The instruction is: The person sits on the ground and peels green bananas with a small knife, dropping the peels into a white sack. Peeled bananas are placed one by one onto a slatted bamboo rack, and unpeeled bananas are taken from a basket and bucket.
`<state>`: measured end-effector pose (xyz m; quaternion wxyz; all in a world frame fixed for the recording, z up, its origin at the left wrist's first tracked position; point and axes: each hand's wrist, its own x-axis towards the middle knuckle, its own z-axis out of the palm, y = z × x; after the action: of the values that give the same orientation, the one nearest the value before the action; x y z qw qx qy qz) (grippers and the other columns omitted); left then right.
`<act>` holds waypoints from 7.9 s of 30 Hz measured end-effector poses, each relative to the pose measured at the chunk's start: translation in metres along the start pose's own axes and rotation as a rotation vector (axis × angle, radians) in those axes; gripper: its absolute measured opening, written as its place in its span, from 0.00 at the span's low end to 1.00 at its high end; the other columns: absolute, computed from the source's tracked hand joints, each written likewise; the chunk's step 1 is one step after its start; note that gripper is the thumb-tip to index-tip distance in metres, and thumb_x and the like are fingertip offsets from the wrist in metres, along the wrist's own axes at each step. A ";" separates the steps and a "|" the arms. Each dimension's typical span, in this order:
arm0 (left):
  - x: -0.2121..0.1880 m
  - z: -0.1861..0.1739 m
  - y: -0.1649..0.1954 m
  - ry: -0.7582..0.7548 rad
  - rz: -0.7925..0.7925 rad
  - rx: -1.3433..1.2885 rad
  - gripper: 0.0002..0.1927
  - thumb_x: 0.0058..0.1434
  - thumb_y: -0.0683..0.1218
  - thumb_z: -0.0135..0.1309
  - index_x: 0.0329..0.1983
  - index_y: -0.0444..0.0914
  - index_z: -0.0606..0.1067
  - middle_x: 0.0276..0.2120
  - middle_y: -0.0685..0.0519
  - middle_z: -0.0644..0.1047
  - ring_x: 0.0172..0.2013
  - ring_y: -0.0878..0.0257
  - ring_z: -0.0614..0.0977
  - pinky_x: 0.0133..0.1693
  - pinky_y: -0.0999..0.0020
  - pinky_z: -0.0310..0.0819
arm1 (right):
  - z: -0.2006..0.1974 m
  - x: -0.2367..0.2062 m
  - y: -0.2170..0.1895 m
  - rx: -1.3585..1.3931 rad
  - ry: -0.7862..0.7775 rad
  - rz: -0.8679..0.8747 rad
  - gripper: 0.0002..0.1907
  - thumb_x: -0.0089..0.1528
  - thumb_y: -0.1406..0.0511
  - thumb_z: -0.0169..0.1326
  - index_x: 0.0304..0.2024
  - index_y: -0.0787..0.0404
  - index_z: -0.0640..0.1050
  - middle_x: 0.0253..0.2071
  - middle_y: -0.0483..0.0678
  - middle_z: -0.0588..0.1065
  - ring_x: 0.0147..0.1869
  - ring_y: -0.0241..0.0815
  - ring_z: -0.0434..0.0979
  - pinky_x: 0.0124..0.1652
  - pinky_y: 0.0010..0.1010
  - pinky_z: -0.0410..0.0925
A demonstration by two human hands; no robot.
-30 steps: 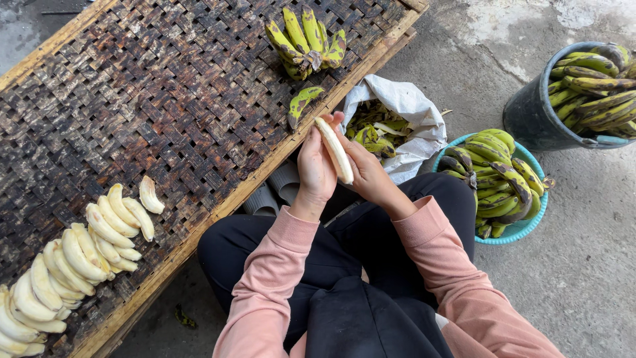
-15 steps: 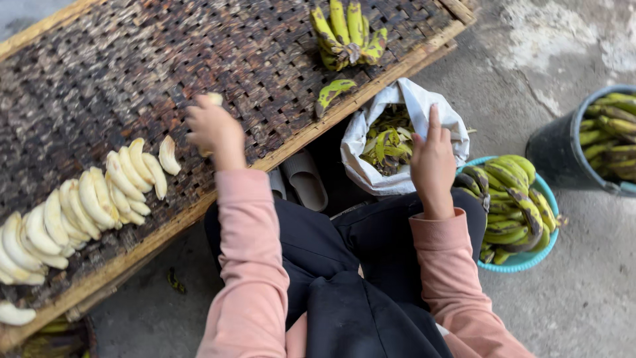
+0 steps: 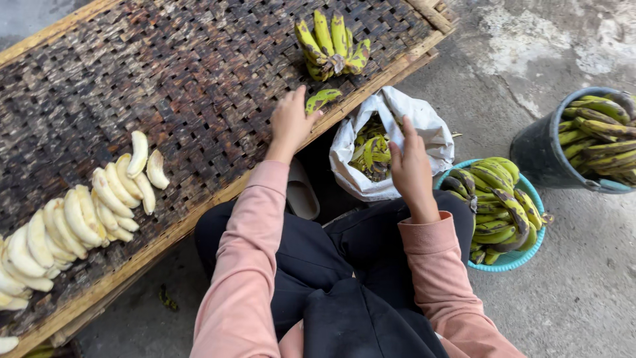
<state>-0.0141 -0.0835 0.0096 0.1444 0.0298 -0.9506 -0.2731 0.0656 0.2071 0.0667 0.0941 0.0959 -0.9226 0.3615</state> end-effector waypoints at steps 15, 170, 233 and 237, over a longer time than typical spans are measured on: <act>-0.045 0.036 0.056 -0.412 -0.707 -1.911 0.13 0.68 0.42 0.48 0.55 0.34 0.68 0.49 0.44 0.79 0.49 0.57 0.84 0.48 0.59 0.85 | -0.001 0.001 0.000 0.411 -0.104 -0.121 0.36 0.70 0.68 0.53 0.77 0.60 0.55 0.46 0.53 0.72 0.45 0.49 0.72 0.49 0.34 0.68; -0.065 0.048 0.084 -0.241 -0.499 -1.838 0.16 0.71 0.44 0.53 0.60 0.37 0.72 0.47 0.50 0.76 0.47 0.62 0.80 0.52 0.58 0.81 | -0.002 0.024 0.049 0.154 0.151 -0.193 0.13 0.72 0.63 0.61 0.54 0.66 0.79 0.42 0.47 0.74 0.38 0.31 0.73 0.36 0.19 0.68; -0.058 0.016 0.090 0.043 -0.552 -2.219 0.17 0.77 0.57 0.39 0.50 0.40 0.68 0.34 0.57 0.70 0.38 0.64 0.75 0.60 0.52 0.73 | 0.015 -0.010 -0.040 0.334 -0.464 -0.275 0.29 0.73 0.61 0.44 0.76 0.55 0.59 0.52 0.58 0.73 0.56 0.57 0.76 0.57 0.37 0.68; -0.062 0.005 0.098 -0.052 -0.750 -2.236 0.15 0.73 0.57 0.37 0.46 0.44 0.67 0.32 0.59 0.70 0.53 0.59 0.78 0.57 0.45 0.63 | 0.020 -0.007 -0.036 0.347 -0.402 -0.361 0.28 0.74 0.62 0.44 0.77 0.56 0.59 0.58 0.59 0.72 0.62 0.59 0.74 0.61 0.39 0.66</act>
<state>0.0460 0.0104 0.0410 -0.0183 0.1586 -0.1174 -0.9802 0.0790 0.1683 0.0736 -0.0455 0.3421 -0.8153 0.4650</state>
